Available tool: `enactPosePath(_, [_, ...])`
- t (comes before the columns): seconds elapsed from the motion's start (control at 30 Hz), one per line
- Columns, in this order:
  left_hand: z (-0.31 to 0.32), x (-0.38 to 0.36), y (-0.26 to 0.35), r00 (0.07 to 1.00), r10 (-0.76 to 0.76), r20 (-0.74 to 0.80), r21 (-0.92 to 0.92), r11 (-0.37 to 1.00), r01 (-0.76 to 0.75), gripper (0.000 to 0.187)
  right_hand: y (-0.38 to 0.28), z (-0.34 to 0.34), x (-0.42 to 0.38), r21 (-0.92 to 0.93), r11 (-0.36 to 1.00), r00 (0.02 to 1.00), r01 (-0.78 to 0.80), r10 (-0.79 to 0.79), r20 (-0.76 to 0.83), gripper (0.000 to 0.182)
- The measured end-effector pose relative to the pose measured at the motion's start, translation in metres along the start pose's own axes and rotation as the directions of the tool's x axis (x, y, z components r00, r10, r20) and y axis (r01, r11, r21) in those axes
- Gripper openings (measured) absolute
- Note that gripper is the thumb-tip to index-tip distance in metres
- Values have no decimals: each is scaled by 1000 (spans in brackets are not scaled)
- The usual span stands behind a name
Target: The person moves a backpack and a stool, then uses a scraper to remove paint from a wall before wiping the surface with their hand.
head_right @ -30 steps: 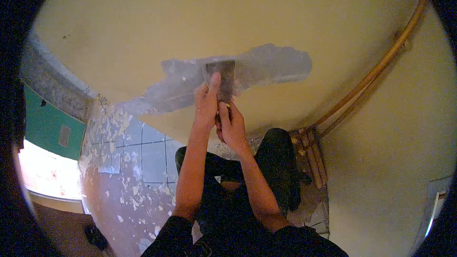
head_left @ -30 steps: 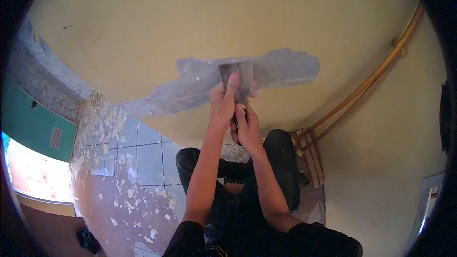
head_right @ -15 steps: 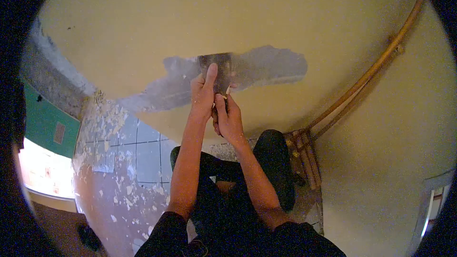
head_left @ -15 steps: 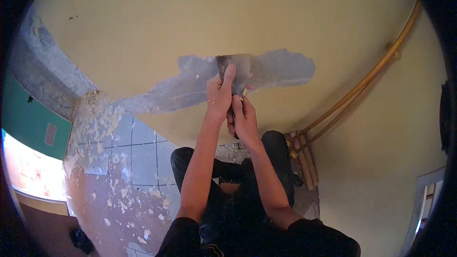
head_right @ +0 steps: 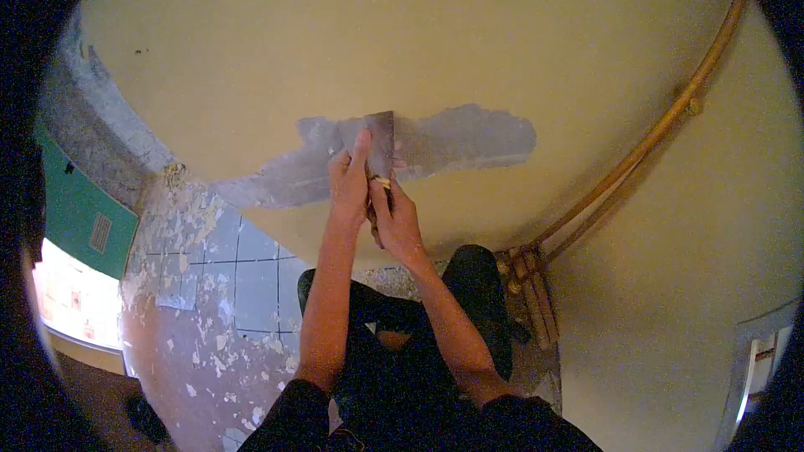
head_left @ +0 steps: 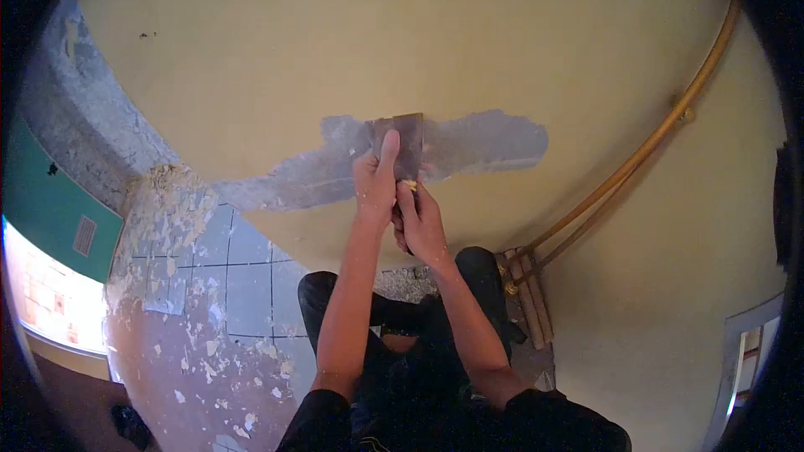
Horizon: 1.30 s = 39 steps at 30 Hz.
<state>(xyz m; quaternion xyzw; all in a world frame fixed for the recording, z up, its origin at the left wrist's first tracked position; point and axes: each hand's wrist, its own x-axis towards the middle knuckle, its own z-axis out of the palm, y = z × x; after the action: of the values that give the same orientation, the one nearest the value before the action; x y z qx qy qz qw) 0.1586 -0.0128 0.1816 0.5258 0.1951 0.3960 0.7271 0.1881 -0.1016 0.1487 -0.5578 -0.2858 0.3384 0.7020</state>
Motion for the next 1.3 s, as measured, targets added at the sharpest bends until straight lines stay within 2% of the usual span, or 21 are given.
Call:
enactPosePath(0.1, [-2,-7,0,1000,8,-6,-35,999,-8,39,3,4,-7,-14,999,999,34,-34,10,28])
enactPosePath(0.17, [-10,-8,-13,993,-90,-70,-7,996,89,40,16,5,-10,-22,999,999,41,-41,-21,29])
enactPosePath(0.27, [-9,-1,18,999,-49,-22,-7,999,49,40,-1,19,-1,-34,998,998,60,-60,-3,30])
enactPosePath(0.37, [-13,-4,13,997,-59,-42,-64,996,56,41,5,22,-3,-55,992,993,118,-118,2,29])
enactPosePath(0.47, [-25,-10,-12,988,-123,-92,42,991,127,42,24,17,-12,-35,999,999,22,-23,-24,30])
enactPosePath(0.57, [-11,-5,20,992,-55,-115,-65,997,48,43,1,25,1,-106,990,996,88,-88,5,30])
enactPosePath(0.63, [-11,-5,19,992,-64,-108,-77,996,55,43,8,25,-1,-95,989,993,114,-112,34,30])
enactPosePath(0.7, [-22,-4,3,993,-57,-103,-76,996,49,43,12,24,-3,-146,977,988,153,-155,-2,30])
enactPosePath(0.77, [-44,7,-40,967,-135,-216,143,975,168,42,28,21,-9,-166,969,981,185,-193,-29,30])
enactPosePath(0.83, [-32,10,-7,980,-116,-161,84,988,130,41,25,22,3,-194,953,967,232,-247,-61,31])
enactPosePath(0.87, [-23,7,7,986,-120,-113,16,992,122,40,18,24,7,-191,961,976,200,-212,-46,31])
enactPosePath(0.93, [-12,-2,25,987,-122,-103,-19,993,121,39,20,27,9,-184,971,985,155,-167,-51,32])
enactPosePath(0.97, [-12,-4,25,987,-110,-113,-63,993,104,38,28,26,9,-198,962,978,189,-203,-54,33])
enactPosePath(1.0, [-16,-6,12,986,-118,-115,-67,992,111,38,36,26,5,-209,953,970,219,-235,-56,33])
enactPosePath(1.07, [-24,-1,-13,968,-100,-231,117,985,129,38,38,25,-3,-180,966,978,184,-199,-70,32])
enactPosePath(1.1, [-21,4,1,970,-90,-227,106,988,116,38,35,24,2,-149,975,981,162,-176,-84,31])
enactPosePath(1.13, [-12,4,25,983,-41,-177,88,994,57,39,32,27,11,-207,953,963,223,-248,-104,29])
enactPosePath(1.17, [-6,3,40,991,-8,-131,67,998,17,39,23,27,19,-223,953,965,206,-235,-112,29])
enactPosePath(1.23, [-7,3,42,995,-53,-87,-20,998,52,39,4,31,21,-127,976,983,178,-183,-25,29])
enactPosePath(1.3, [-8,1,45,996,-45,-74,-4,999,45,39,9,33,12,-171,959,970,225,-236,-50,29])
